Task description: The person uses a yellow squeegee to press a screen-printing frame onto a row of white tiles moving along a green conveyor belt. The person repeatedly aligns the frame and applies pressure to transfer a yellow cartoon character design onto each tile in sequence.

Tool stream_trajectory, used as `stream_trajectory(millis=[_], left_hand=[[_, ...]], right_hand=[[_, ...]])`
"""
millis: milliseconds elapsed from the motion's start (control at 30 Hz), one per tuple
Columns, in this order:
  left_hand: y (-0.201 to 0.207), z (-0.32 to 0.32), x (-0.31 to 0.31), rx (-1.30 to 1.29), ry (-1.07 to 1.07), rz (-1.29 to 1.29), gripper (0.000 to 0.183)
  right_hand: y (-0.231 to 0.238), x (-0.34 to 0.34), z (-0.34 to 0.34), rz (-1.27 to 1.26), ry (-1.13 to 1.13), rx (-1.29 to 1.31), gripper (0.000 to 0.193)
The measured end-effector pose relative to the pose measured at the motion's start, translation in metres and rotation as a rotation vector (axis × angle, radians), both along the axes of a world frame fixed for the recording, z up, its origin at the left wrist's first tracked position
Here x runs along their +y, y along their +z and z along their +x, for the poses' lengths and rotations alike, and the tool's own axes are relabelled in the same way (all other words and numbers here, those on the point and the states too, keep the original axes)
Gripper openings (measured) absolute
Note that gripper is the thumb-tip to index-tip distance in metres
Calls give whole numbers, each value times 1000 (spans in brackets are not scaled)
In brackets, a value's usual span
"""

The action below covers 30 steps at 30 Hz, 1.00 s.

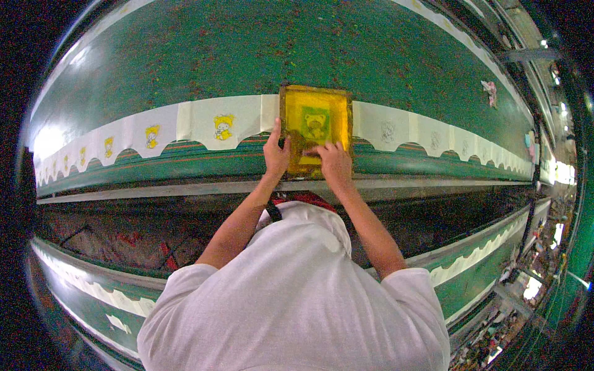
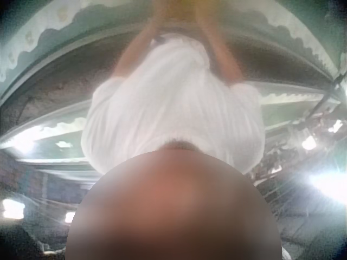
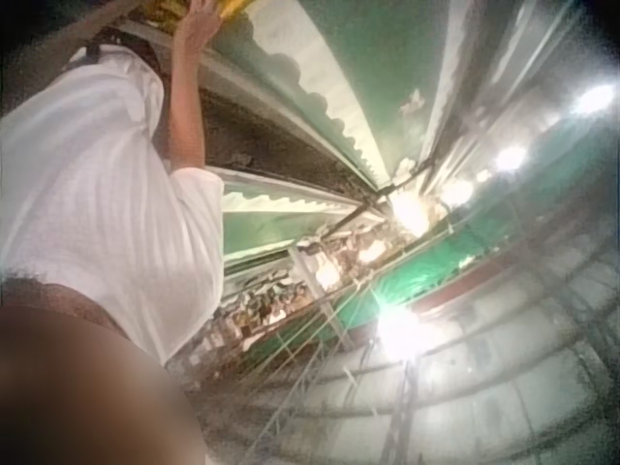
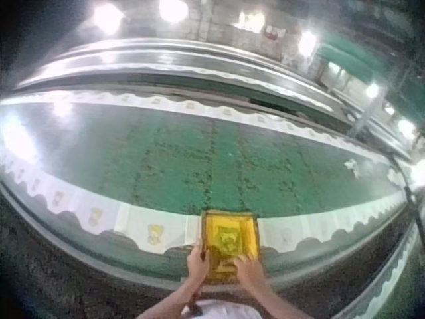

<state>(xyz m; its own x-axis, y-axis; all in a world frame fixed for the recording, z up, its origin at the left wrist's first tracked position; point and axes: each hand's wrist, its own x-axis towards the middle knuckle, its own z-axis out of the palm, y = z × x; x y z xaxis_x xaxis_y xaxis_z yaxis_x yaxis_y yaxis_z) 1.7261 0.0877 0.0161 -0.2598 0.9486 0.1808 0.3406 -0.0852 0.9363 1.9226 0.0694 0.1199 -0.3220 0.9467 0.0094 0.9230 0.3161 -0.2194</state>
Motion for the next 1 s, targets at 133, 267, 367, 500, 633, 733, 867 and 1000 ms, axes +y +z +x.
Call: stream_trajectory(millis=[133,267,367,500,633,733,867,1000], left_hand=[[-3,-1,0,-47,-20,-94,69],[-8,-3,1,-90,-36,-216,60],[-12,-1,0,-108,-35,-176,59],[-10,-1,1,-34,-13,-197,59],[-2,0,-1,-76,1,-236,57],[2,-1,-1,-63,-15,-251,60],[1,-1,0,-120,1,-146,58],[-1,0,0,-154,-15,-206,57]], right_hand=[[4,14,-5,-54,3,-14,36],[9,-6,-8,-166,164,-34,31],[2,-16,-24,-146,62,-60,30],[-2,-12,-36,-126,-124,-21,28],[1,2,-36,-71,-209,10,27],[4,16,-33,-137,-300,86,34],[-3,18,-39,-224,-309,153,39],[-28,17,-58,-130,-305,116,41]])
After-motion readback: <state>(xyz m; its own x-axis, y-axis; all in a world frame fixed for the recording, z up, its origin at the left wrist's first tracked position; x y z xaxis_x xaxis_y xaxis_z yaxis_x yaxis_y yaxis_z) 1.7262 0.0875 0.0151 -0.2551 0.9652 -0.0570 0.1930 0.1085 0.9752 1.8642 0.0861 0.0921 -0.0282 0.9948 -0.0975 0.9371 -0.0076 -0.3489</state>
